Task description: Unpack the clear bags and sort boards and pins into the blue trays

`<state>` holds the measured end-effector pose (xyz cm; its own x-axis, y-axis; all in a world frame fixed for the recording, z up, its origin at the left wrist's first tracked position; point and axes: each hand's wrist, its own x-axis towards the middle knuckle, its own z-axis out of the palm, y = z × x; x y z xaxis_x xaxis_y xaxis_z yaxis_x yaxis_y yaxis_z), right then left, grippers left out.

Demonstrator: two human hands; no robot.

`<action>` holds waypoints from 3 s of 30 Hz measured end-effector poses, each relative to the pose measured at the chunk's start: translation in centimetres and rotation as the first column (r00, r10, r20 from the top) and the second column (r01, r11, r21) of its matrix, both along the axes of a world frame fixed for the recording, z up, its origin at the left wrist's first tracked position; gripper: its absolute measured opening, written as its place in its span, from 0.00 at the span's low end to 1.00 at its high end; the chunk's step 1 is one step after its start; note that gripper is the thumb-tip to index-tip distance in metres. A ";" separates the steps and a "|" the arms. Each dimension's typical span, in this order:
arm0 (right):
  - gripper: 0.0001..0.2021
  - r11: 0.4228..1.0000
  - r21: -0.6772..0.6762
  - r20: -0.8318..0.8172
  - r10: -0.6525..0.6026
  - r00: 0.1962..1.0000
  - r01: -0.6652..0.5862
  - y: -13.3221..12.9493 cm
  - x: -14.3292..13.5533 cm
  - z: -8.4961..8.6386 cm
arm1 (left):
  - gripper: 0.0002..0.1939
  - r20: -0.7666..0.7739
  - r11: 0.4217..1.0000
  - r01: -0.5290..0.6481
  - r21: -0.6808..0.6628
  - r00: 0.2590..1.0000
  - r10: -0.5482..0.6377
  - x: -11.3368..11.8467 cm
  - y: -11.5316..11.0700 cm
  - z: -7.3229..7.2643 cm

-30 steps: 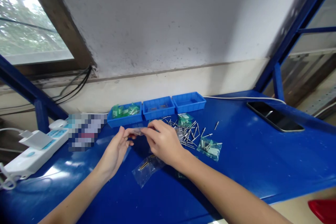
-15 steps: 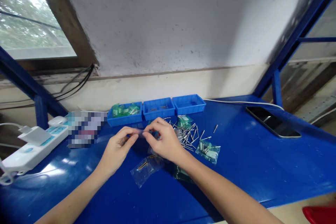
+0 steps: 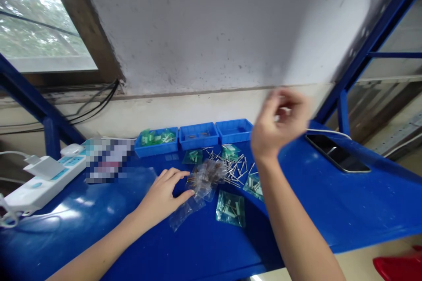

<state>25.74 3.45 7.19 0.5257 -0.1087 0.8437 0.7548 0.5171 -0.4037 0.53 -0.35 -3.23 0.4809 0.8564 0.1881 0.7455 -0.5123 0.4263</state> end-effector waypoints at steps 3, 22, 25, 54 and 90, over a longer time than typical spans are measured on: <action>0.05 0.871 -0.490 0.372 0.220 0.902 -0.011 2.4 -2.8 -3.5 | 0.25 -0.064 1.000 -0.015 0.011 0.998 0.016 0.1 0.2 0.0; 0.10 0.210 -0.965 0.261 0.846 0.465 0.158 -3.2 -7.2 -9.1 | 0.24 0.107 0.997 -0.026 -0.074 0.994 0.034 -0.2 0.7 0.1; 0.05 0.222 -0.973 0.222 0.819 0.528 0.065 -2.9 -7.4 -9.5 | 0.19 0.180 0.999 -0.047 -0.022 0.982 0.050 -0.3 0.9 -0.1; 0.05 0.237 -0.908 0.014 0.843 0.538 -0.347 -4.1 -7.8 -7.9 | 0.22 0.743 0.850 0.099 -0.517 0.546 0.388 -0.6 1.1 1.6; 0.06 0.215 -0.839 -0.076 0.863 0.499 -0.499 -4.4 -8.2 -7.3 | 0.15 0.769 0.705 0.326 -0.630 0.388 0.508 -1.4 1.7 3.2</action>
